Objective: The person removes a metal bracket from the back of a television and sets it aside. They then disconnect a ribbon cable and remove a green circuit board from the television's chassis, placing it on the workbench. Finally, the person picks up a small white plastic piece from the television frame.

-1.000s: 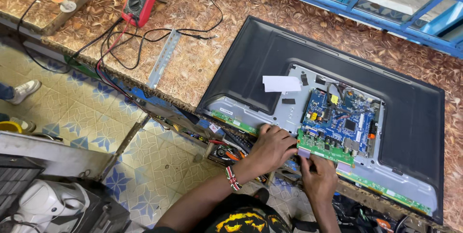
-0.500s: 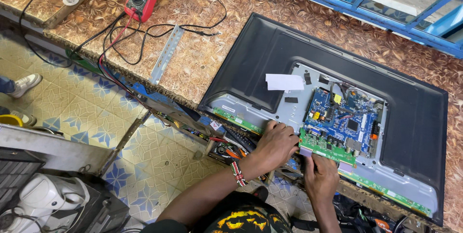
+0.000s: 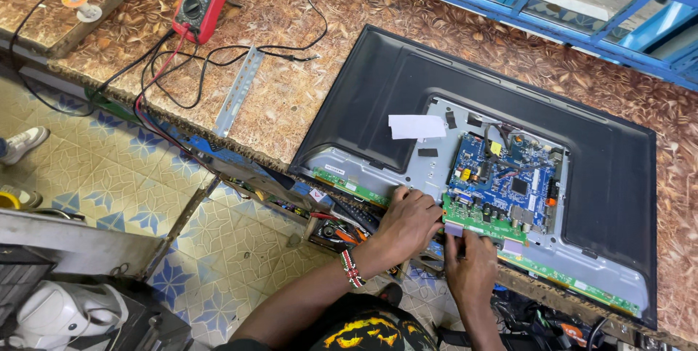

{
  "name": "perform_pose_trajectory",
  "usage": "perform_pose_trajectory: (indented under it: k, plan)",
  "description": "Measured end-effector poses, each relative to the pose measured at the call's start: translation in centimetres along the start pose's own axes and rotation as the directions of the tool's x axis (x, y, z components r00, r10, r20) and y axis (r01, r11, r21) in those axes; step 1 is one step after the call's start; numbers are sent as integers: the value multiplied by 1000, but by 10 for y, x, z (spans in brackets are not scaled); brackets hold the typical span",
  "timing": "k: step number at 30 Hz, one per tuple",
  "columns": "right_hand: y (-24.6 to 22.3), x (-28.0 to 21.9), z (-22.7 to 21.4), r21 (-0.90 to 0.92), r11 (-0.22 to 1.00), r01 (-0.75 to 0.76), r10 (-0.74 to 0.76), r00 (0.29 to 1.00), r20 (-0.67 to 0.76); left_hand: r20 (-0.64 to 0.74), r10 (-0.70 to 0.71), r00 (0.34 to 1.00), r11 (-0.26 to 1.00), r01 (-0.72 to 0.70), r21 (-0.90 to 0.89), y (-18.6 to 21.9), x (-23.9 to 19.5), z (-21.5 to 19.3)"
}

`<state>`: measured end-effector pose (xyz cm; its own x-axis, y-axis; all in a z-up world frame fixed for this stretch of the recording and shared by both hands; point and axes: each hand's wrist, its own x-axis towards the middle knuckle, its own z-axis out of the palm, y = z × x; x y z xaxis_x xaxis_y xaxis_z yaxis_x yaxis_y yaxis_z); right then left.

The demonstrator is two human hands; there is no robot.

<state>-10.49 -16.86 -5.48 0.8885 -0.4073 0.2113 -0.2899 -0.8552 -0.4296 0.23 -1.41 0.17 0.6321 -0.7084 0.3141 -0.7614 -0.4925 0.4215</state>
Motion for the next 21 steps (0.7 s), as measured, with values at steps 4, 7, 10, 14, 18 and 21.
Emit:
perform_pose_trajectory:
  k: [4, 7, 10, 14, 18, 21]
  plan:
    - [-4, -1, -2, -14, 1000, 2, -2, 1000, -4, 35, 3, 999, 1000, -2, -18, 0, 3, -3]
    - [-2, -1, 2, -35, 997, 66, -67, 997, -32, 82, -8, 997, 1000, 7, 13, 0, 6, -5]
    - [-3, -3, 2, -94, 993, 69, -73, 996, -42, 87, -2, 996, 999, -1, 32, -1, 6, -2]
    - [-4, -4, 2, -37, 998, 54, -56, 996, -67, 55, -7, 998, 1000, 6, 27, 0, 5, -2]
    - [-9, -2, -2, 9, 1000, -19, 20, 999, -44, 61, -33, 998, 999, 31, 26, -1, 5, 1]
    - [5, -5, 12, 78, 991, -104, 106, 994, -12, 84, -55, 995, 998, 54, 14, -1, 6, 1]
